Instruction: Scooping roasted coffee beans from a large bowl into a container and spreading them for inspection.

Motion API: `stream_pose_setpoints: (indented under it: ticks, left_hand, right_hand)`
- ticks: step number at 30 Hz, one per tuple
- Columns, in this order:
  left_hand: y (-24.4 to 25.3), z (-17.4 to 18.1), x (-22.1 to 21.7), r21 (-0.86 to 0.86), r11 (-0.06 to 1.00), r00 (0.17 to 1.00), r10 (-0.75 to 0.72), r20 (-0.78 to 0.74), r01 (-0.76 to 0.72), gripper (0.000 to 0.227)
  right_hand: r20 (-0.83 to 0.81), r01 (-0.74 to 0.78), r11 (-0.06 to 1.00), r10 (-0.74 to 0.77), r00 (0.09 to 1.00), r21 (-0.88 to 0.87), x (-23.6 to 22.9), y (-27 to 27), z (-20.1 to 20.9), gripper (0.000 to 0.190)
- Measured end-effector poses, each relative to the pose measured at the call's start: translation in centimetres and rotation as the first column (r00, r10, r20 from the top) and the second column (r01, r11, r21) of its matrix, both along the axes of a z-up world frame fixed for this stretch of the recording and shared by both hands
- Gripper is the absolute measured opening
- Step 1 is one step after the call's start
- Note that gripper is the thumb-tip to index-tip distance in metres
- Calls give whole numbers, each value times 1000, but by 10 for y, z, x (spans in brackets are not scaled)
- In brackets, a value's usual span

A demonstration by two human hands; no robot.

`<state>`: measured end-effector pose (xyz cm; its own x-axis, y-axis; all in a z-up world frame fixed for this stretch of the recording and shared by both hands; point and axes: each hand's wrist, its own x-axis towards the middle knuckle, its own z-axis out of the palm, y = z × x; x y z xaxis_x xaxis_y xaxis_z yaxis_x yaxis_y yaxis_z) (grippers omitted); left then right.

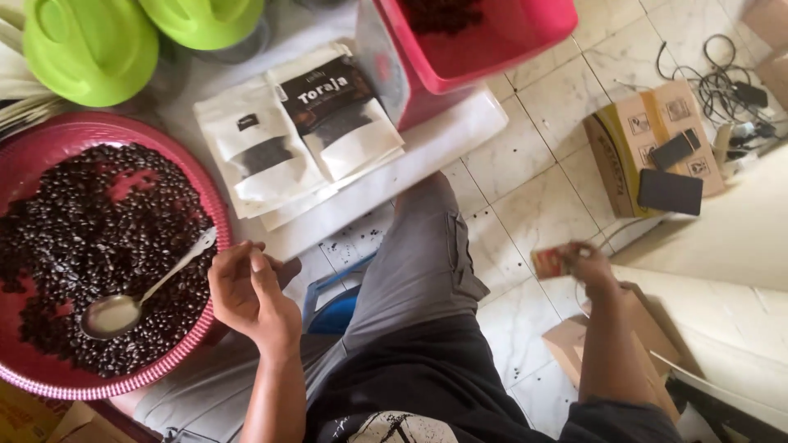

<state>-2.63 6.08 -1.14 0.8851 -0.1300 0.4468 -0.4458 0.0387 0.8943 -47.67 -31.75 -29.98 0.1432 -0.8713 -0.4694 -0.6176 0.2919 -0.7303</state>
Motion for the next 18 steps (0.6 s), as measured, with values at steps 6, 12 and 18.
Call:
stream_pose_setpoints:
  ticks: [6,12,18]
  left_hand:
    - [-5,-1,-3,15,999,998,-53,34,52,14]
    - [9,27,-18,145,989,992,-2,-126,21,19]
    - [8,37,-12,278,959,994,70,-80,-45,17]
  right_hand:
    - [-131,-126,982,144,981,138,9,49,-92,58]
    - [795,-218,867,-276,540,449,436,84,165,102]
    - [475,-637,717,472,743,283,252,106,-72,68]
